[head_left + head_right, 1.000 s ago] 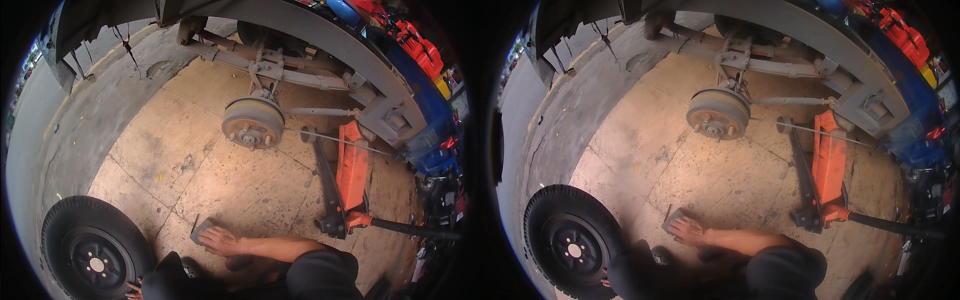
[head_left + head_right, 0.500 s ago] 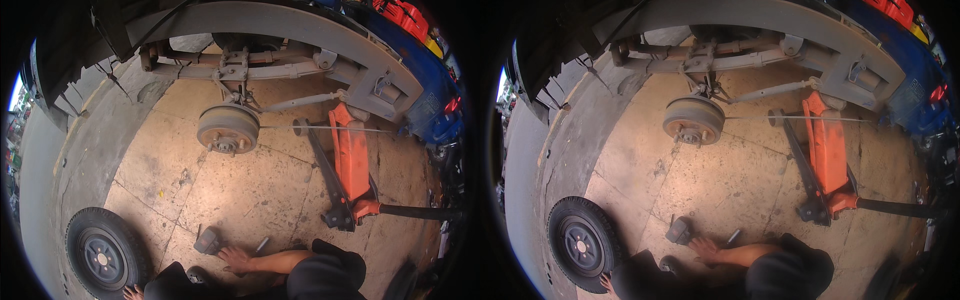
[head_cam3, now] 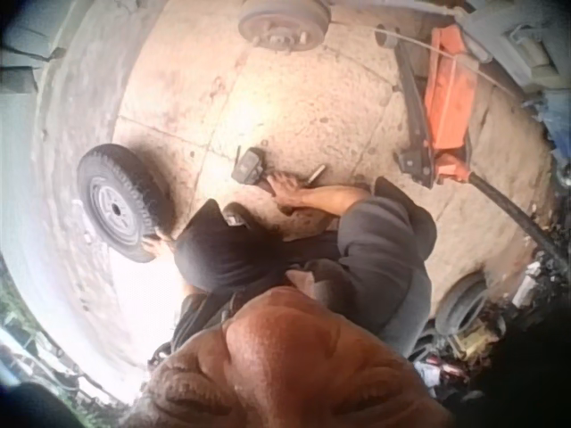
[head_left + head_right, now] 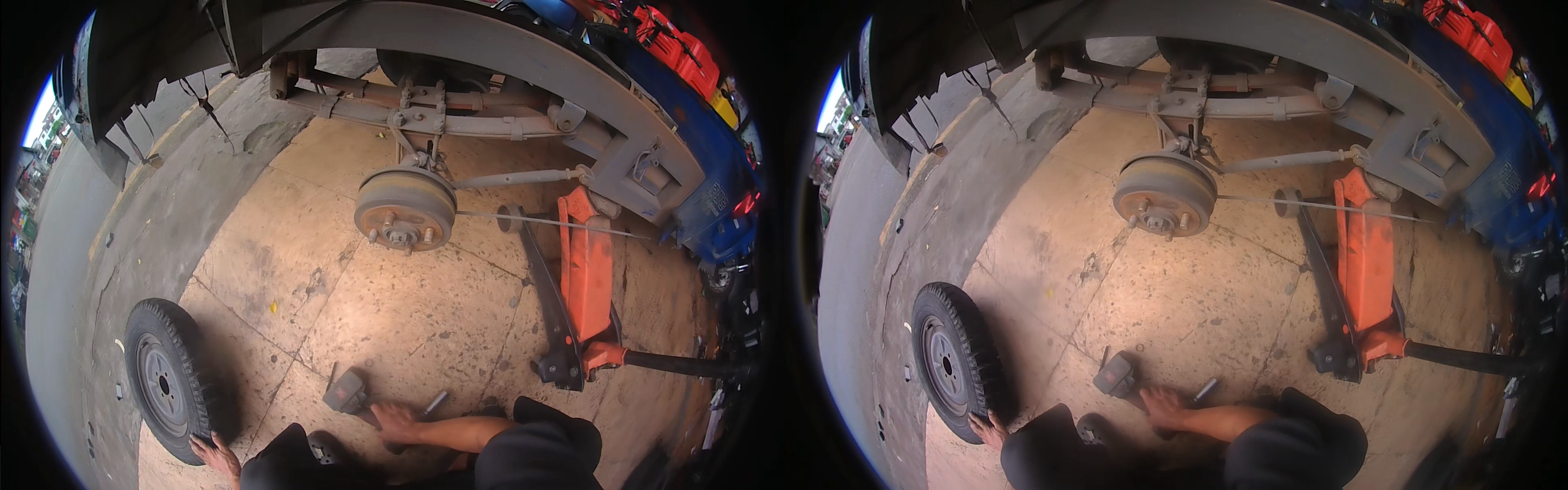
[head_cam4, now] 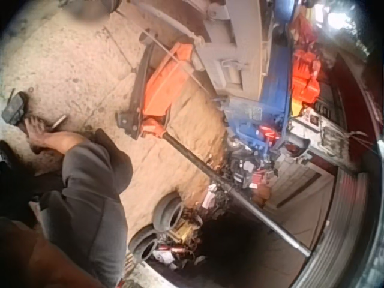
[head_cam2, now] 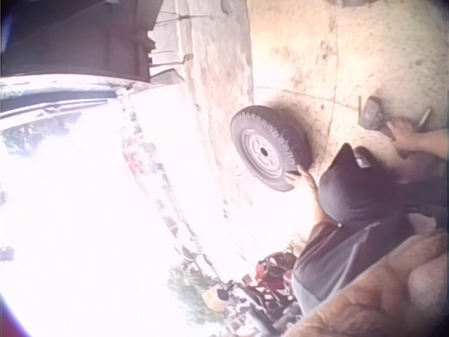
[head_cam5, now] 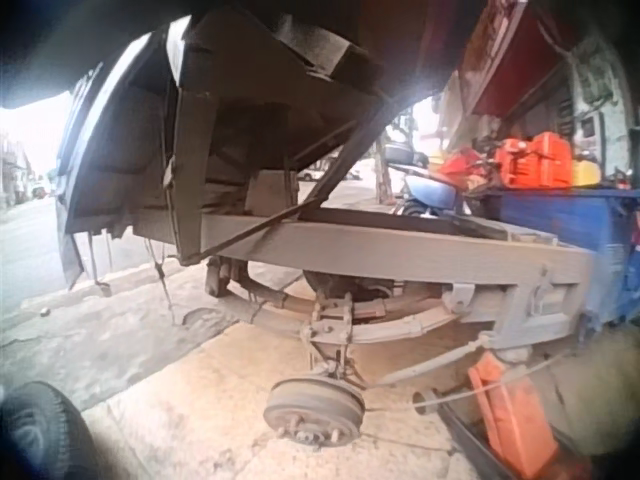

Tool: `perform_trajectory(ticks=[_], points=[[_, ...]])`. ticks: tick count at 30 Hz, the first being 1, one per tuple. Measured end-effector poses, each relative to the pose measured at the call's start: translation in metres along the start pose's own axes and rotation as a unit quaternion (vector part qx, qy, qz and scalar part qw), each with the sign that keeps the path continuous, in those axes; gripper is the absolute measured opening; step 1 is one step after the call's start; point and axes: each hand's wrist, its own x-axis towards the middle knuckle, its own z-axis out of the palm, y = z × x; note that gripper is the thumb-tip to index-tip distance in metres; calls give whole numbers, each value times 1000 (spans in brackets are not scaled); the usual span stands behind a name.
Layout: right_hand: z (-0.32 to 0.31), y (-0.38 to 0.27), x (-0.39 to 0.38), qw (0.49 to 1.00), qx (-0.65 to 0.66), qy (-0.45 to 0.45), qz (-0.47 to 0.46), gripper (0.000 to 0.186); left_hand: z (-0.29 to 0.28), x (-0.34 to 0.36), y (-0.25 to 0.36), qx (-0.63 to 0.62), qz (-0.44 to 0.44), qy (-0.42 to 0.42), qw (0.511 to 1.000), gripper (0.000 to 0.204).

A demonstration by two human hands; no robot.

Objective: The person removes nuts from a tricycle wheel using an impact wrench, pulls the tire off the axle, and then searches through several containers of tools and parts.

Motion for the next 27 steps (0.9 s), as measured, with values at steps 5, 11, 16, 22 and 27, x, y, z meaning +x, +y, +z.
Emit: perform_trajectory(ticks=[5,11,16,22,27], points=[[-3,0,4,999,0,-3,39,63,-47,16,46,-109,-14,-22,994,64],[-14,3,7,999,-9,-26,24,62,-31,25,64,-92,50,-3,995,59],[-77,-7,-1,996,-66,-59,-27,54,-25,29,76,-102,38,-54,993,61],[-84,6,29,985,-115,0,-127,35,-2,45,99,-117,84,-40,989,62],[-71,-13,46,980,-123,-32,-153,32,1,67,112,-124,89,-95,984,61]])
